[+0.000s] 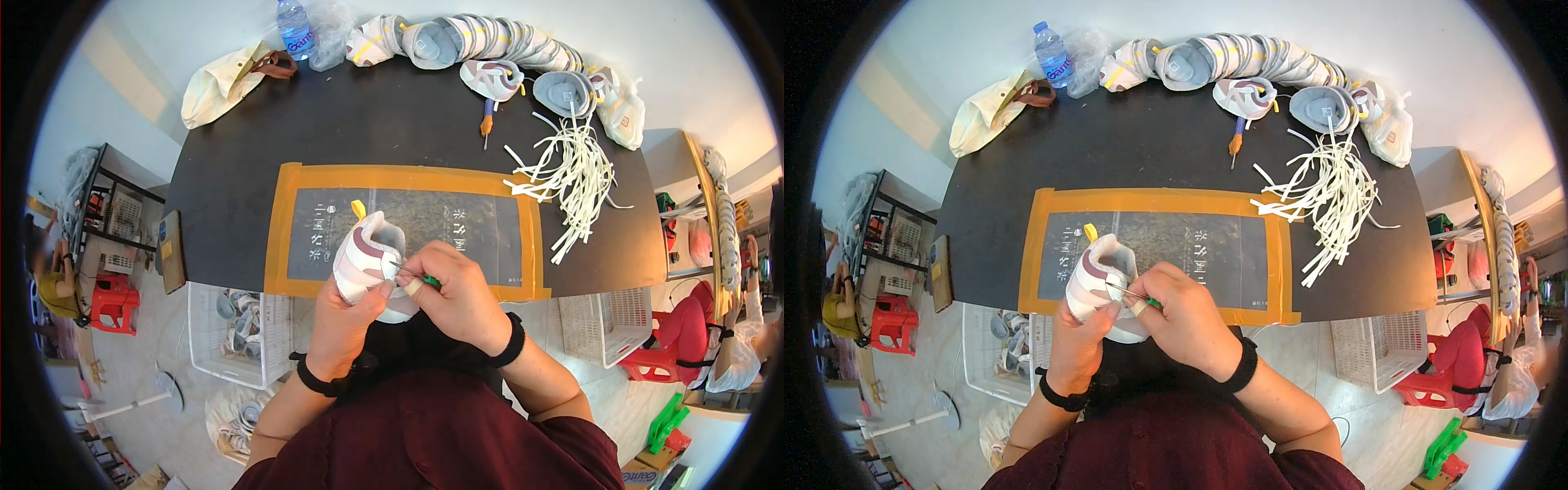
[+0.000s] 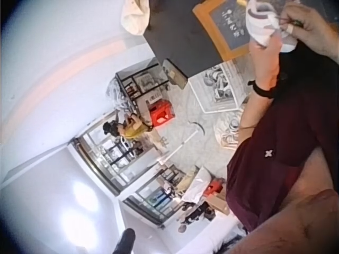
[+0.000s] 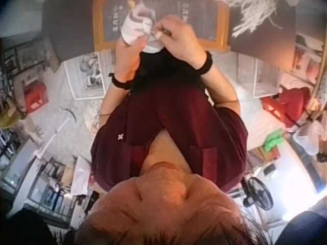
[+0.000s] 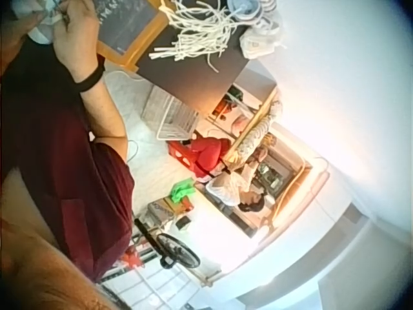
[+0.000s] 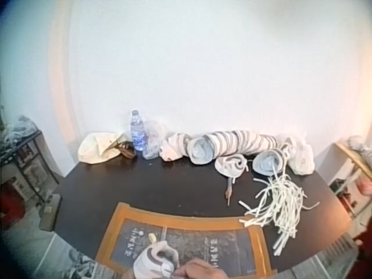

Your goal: Manually assembling or prepping a white and pink shoe upper/lining component.

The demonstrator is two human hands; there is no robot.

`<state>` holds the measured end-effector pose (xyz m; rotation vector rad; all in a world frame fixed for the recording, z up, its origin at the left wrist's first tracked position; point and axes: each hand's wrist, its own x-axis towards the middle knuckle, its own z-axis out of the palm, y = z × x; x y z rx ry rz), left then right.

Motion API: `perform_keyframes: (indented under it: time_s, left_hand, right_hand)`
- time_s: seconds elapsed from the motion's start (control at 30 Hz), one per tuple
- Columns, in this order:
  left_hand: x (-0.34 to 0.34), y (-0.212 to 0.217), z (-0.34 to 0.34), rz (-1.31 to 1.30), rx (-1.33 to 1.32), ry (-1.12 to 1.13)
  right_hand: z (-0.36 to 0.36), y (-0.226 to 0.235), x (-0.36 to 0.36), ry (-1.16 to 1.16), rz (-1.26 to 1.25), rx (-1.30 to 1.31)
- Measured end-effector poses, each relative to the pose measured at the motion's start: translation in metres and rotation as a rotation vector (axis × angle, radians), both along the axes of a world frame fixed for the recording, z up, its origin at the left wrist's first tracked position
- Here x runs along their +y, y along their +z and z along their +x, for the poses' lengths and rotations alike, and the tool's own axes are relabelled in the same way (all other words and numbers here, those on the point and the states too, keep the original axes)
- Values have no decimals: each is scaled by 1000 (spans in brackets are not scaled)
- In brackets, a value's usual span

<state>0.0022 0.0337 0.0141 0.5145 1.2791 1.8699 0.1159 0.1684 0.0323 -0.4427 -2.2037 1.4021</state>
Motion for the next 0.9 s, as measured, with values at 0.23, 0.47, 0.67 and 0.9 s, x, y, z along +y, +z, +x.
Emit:
perform_keyframes:
  time_s: [0.23, 0.47, 0.67, 0.9]
  left_hand:
    - [1, 4, 4, -55, 158, 39]
    - [2, 1, 7, -22, 145, 99]
    - [3, -3, 8, -32, 105, 159]
    - [2, -7, 9, 21, 129, 151]
  right_hand:
    - [-1, -6, 0, 6, 15, 22]
    - [1, 9, -13, -127, 151, -3]
    - [14, 2, -27, -87, 34, -67]
    - [15, -5, -33, -80, -19, -82]
